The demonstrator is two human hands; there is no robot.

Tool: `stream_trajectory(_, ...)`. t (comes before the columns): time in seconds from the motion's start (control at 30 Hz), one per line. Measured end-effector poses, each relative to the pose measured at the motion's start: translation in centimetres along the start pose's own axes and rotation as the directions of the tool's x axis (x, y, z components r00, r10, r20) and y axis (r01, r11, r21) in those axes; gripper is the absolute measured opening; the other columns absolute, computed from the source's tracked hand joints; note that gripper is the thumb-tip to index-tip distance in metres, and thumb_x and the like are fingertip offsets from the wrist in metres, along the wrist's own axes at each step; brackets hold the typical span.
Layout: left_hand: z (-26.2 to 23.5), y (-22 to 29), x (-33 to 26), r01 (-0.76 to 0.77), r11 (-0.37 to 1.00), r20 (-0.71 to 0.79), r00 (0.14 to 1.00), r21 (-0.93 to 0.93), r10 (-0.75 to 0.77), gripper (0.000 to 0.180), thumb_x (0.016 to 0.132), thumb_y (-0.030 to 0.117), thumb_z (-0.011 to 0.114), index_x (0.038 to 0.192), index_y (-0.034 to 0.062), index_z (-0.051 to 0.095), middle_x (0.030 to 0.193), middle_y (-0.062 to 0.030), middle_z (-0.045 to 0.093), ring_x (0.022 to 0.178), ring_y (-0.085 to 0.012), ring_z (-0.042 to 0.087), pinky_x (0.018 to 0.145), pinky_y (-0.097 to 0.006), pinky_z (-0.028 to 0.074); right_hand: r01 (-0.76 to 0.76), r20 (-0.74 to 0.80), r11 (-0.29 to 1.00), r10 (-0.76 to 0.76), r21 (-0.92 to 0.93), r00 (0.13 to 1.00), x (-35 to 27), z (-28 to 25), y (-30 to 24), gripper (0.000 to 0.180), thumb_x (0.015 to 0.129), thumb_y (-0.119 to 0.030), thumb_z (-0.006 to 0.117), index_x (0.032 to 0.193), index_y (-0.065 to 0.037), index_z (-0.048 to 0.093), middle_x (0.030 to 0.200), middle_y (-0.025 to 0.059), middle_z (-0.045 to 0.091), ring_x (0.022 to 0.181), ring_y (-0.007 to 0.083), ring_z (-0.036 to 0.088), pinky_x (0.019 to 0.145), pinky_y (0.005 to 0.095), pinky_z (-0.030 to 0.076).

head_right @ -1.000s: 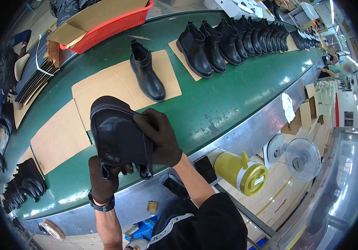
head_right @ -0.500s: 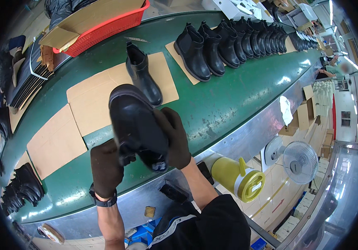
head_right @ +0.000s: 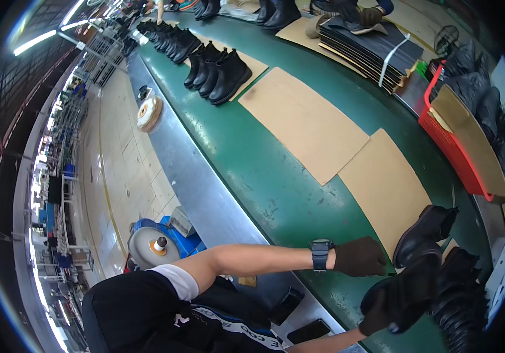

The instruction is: Grinding and polishing the soles and edges of black shoes using a rotating industrial wheel.

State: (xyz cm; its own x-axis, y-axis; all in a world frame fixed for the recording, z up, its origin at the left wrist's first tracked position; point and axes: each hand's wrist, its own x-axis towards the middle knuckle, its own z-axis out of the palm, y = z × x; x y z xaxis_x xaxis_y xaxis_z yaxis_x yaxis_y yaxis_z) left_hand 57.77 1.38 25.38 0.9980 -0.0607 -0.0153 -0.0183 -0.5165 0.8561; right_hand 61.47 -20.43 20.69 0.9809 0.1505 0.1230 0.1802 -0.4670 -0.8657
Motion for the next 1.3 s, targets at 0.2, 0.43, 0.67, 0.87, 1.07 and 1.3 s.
stream_trajectory(0.2,1.0,-3.6,-5.3,-0.183,0.949,0.115,0.981,0.258,0.158,0.024,0.083,0.022,0.05,0.1,0.0099,0.062,0.104,-0.0136,0.059,0.09,-0.0303,0.058,0.076,-0.04,0.048,0.032,-0.352,0.986,-0.088,-0.164,0.932,11.2,-4.5,15.5,0.053,0.067,-0.015,0.074,0.109,0.008,0.051,0.114,0.0159,0.055,0.098,0.0281,0.054,0.09,0.035,0.043)
stream_trajectory(0.43,-0.2,-7.5,-17.0,0.249,0.96,0.143,0.953,0.125,-0.266,0.029,0.091,0.022,0.04,0.105,0.003,0.056,0.1,-0.0172,0.059,0.085,-0.0324,0.058,0.076,-0.039,0.046,-0.067,-0.428,0.997,0.05,-0.026,0.902,13.9,-3.6,20.1,0.047,0.072,-0.026,0.068,0.106,0.005,0.056,0.111,0.0157,0.056,0.098,0.0274,0.054,0.09,0.0364,0.041)
stream_trajectory(0.67,1.6,-9.5,-24.1,0.493,0.845,0.206,0.823,0.206,-0.53,0.028,0.09,0.021,0.039,0.107,0.0045,0.055,0.104,-0.0158,0.059,0.089,-0.0327,0.057,0.079,-0.04,0.046,-0.092,-0.196,0.894,0.004,-0.438,0.981,16.6,-2.2,19.7,0.07,0.069,-0.032,0.072,0.123,0.002,0.044,0.122,0.0212,0.05,0.11,0.0315,0.05,0.093,0.0353,0.04)
stream_trajectory(0.87,1.3,-7.3,-21.1,0.459,0.874,0.153,0.863,0.159,-0.481,0.03,0.09,0.022,0.04,0.108,0.004,0.055,0.106,-0.0159,0.058,0.088,-0.0335,0.057,0.08,-0.041,0.045,0.073,0.009,0.975,-0.073,-0.208,0.997,16.9,0.3,15.8,0.072,0.069,-0.025,0.072,0.125,0.006,0.039,0.125,0.02,0.047,0.114,0.0278,0.046,0.099,0.0343,0.035)
stream_trajectory(1.07,1.0,-5.6,-21.1,0.511,0.86,-0.056,0.858,-0.004,-0.51,0.037,0.09,0.032,0.042,0.105,0.0012,0.058,0.097,-0.0182,0.061,0.086,-0.0338,0.058,0.077,-0.04,0.045,-0.008,0.161,0.956,0.058,-0.292,0.985,15.5,3.6,12.1,0.067,0.07,-0.032,0.071,0.12,0.005,0.046,0.118,0.0183,0.052,0.109,0.0281,0.05,0.092,0.0348,0.039)
stream_trajectory(1.3,0.5,-6.5,-27.1,0.723,0.69,-0.097,0.684,-0.042,-0.723,0.038,0.091,0.032,0.04,0.111,0.0045,0.057,0.101,-0.0166,0.061,0.09,-0.0319,0.059,0.082,-0.037,0.045,0.201,-0.298,0.522,-0.716,-0.829,0.632,12.1,-6.5,9.7,0.059,0.077,-0.04,0.063,0.119,0.0,0.05,0.119,0.0152,0.052,0.112,0.0257,0.047,0.092,0.0337,0.039)
